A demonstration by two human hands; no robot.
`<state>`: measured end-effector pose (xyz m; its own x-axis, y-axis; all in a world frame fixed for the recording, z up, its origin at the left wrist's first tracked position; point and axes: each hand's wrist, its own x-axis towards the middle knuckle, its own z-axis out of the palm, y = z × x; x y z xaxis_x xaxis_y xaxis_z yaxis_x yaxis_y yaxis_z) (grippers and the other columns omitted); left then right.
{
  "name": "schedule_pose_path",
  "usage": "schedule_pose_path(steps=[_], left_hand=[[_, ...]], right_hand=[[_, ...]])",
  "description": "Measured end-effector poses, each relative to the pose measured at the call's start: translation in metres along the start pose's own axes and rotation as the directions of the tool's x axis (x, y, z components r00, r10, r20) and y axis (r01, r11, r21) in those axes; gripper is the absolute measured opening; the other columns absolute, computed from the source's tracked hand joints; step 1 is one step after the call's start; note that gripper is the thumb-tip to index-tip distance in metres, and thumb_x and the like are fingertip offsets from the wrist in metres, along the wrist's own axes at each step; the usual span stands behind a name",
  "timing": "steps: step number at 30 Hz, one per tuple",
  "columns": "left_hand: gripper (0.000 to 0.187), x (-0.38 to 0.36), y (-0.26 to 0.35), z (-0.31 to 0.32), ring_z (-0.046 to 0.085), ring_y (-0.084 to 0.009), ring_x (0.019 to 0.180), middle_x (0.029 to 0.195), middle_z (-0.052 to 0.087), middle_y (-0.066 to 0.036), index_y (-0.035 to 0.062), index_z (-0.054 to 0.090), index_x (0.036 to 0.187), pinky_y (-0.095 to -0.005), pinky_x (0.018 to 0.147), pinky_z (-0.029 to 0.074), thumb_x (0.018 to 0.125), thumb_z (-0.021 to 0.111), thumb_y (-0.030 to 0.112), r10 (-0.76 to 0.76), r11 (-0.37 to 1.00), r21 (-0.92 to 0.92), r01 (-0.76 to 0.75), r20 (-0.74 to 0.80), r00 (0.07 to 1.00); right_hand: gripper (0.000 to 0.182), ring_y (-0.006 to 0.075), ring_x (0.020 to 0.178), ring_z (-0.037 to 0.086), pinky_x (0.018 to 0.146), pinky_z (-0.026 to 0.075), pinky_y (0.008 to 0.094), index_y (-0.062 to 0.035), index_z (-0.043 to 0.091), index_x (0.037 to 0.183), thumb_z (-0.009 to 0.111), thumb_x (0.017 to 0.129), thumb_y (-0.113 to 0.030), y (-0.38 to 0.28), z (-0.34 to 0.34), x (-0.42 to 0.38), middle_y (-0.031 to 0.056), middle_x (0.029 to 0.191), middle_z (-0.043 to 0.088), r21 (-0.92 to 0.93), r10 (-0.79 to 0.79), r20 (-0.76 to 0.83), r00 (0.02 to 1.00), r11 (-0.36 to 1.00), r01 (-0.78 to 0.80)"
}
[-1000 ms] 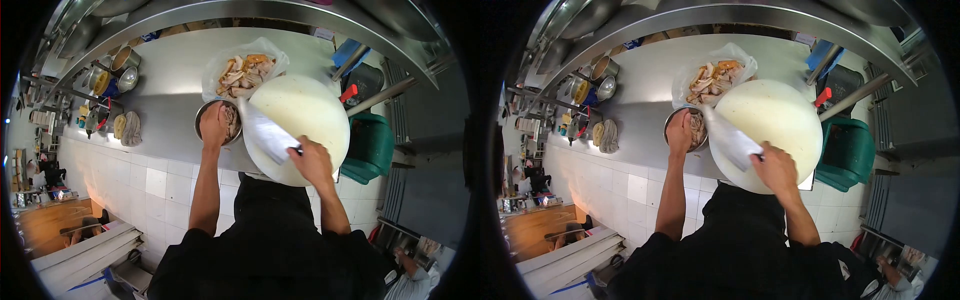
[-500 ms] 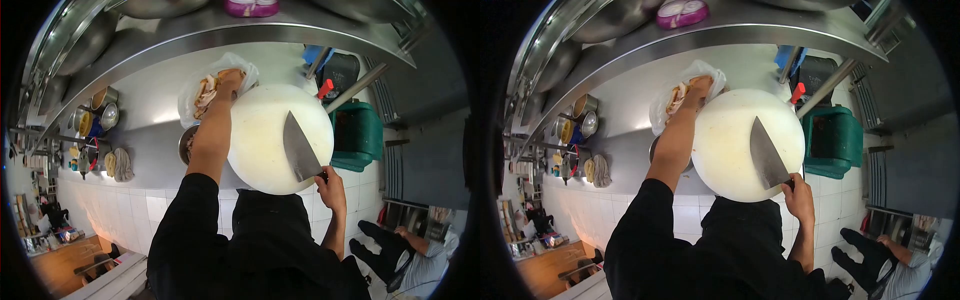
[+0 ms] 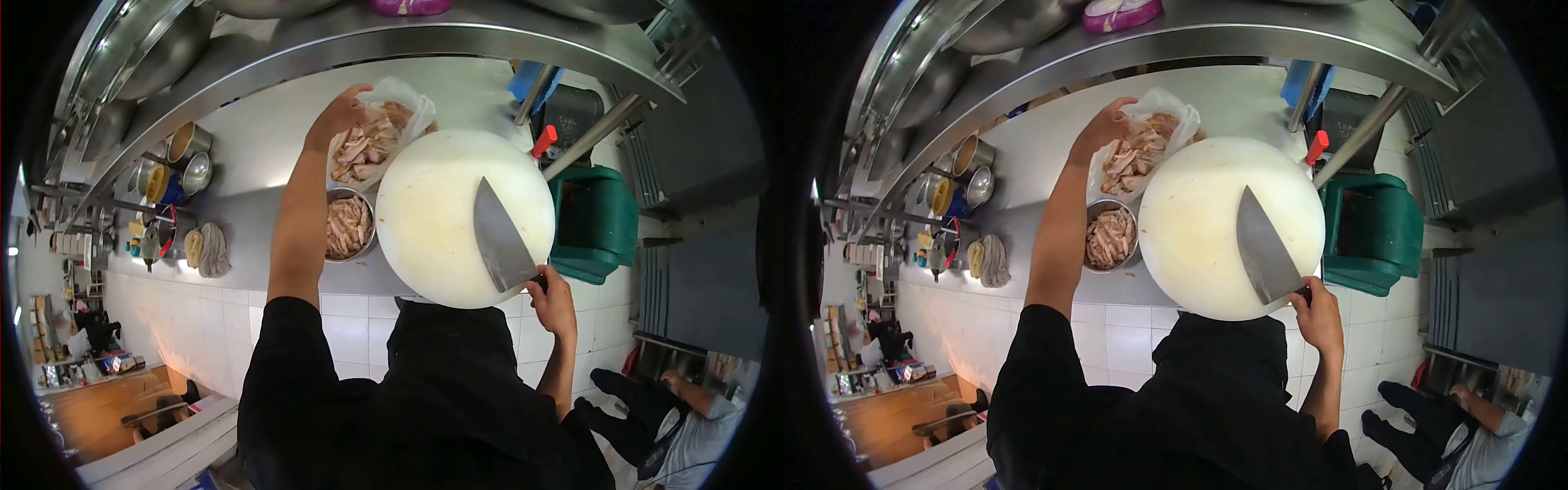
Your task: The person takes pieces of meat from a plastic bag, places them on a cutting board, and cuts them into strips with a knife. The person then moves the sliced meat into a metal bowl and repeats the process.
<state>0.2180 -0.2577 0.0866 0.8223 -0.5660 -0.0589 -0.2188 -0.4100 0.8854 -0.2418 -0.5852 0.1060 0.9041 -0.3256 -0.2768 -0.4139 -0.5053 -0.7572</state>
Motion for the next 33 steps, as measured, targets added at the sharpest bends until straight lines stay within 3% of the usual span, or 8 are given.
schedule_pose_path(steps=[7,16,18,19,25,28,30,33], left_hand=[[0.031,-0.042,0.031,-0.02,0.068,-0.0135,0.092,0.098,0.067,-0.006,-0.0009,0.063,0.122,-0.0276,0.077,0.06,0.091,0.067,0.003,-0.126,0.96,-0.223,0.166,0.183,0.975],[0.045,-0.078,0.075,0.076,0.061,-0.0137,0.076,0.099,0.065,-0.005,0.0067,0.062,0.129,-0.0296,0.074,0.055,0.086,0.073,0.001,-0.005,0.859,-0.484,0.169,0.323,0.947],[0.04,-0.081,0.058,0.094,0.066,-0.0256,0.09,0.105,0.065,-0.015,0.0034,0.066,0.122,-0.0344,0.077,0.055,0.083,0.075,0.008,0.292,0.93,0.306,-0.204,-0.277,0.916],[0.04,-0.085,0.053,0.1,0.065,-0.0352,0.097,0.11,0.064,-0.021,0.0033,0.067,0.119,-0.0405,0.085,0.054,0.081,0.076,0.011,0.183,0.979,0.166,-0.119,-0.456,0.871],[0.033,-0.169,0.078,0.178,0.059,-0.0381,0.11,0.114,0.064,-0.018,0.0071,0.07,0.113,-0.0459,0.098,0.047,0.082,0.076,0.017,-0.046,0.897,0.431,0.095,-0.123,0.991],[0.034,-0.185,0.08,0.205,0.056,-0.0356,0.116,0.119,0.062,-0.015,0.0098,0.071,0.114,-0.0432,0.101,0.045,0.08,0.076,0.014,0.204,0.889,0.414,-0.196,0.024,0.979],[0.04,-0.19,0.077,0.205,0.051,-0.0326,0.123,0.128,0.059,-0.012,0.0084,0.069,0.118,-0.0403,0.107,0.042,0.078,0.075,0.004,0.221,0.902,0.35,-0.253,0.129,0.967],[0.039,-0.201,0.073,0.195,0.054,-0.0313,0.119,0.124,0.06,-0.011,0.0069,0.07,0.114,-0.0401,0.102,0.046,0.077,0.073,-0.003,0.312,0.906,0.284,-0.315,0.058,0.948]], right_hand=[[0.026,0.0263,0.067,0.067,0.064,0.051,0.0379,0.0068,0.061,0.111,0.067,0.09,-0.006,0.005,-0.007,0.011,0.0169,0.077,0.067,0.004,-0.06,0.023,0.998,0.998,0.06],[0.021,0.0165,0.055,0.065,0.052,0.051,0.0312,0.0063,0.061,0.106,0.067,0.09,-0.006,0.005,-0.022,0.021,0.0118,0.074,0.066,0.12,-0.064,0.191,0.979,0.992,0.042],[0.02,0.0157,0.055,0.064,0.051,0.05,0.0312,0.0056,0.06,0.105,0.067,0.09,-0.007,0.002,-0.025,0.021,0.0104,0.073,0.064,0.135,-0.024,0.208,0.978,0.991,-0.005],[0.019,0.0156,0.054,0.063,0.051,0.05,0.0311,0.0052,0.059,0.103,0.066,0.09,-0.006,0.002,-0.027,0.018,0.0101,0.073,0.063,0.161,0.004,0.249,0.968,0.986,-0.046],[0.018,0.0162,0.051,0.059,0.046,0.046,0.0307,0.0024,0.051,0.102,0.06,0.087,-0.002,0.015,-0.031,0.019,0.0116,0.079,0.06,0.308,0.101,0.36,0.927,0.926,-0.22],[0.019,0.0171,0.051,0.06,0.046,0.047,0.0318,0.0013,0.047,0.102,0.058,0.087,-0.001,-0.001,-0.035,0.021,0.0115,0.078,0.059,0.382,0.086,0.36,0.929,0.895,-0.231],[0.018,0.0173,0.052,0.061,0.046,0.048,0.0333,0.0007,0.044,0.101,0.054,0.087,0.0,-0.021,-0.035,0.027,0.0122,0.076,0.058,0.268,-0.085,0.213,0.973,0.963,0.025],[0.017,0.0355,0.056,0.065,0.053,0.051,0.0443,0.0026,0.046,0.102,0.057,0.09,-0.003,-0.053,-0.02,0.04,0.0226,0.074,0.063,0.063,-0.204,0.081,0.976,0.978,0.199]])
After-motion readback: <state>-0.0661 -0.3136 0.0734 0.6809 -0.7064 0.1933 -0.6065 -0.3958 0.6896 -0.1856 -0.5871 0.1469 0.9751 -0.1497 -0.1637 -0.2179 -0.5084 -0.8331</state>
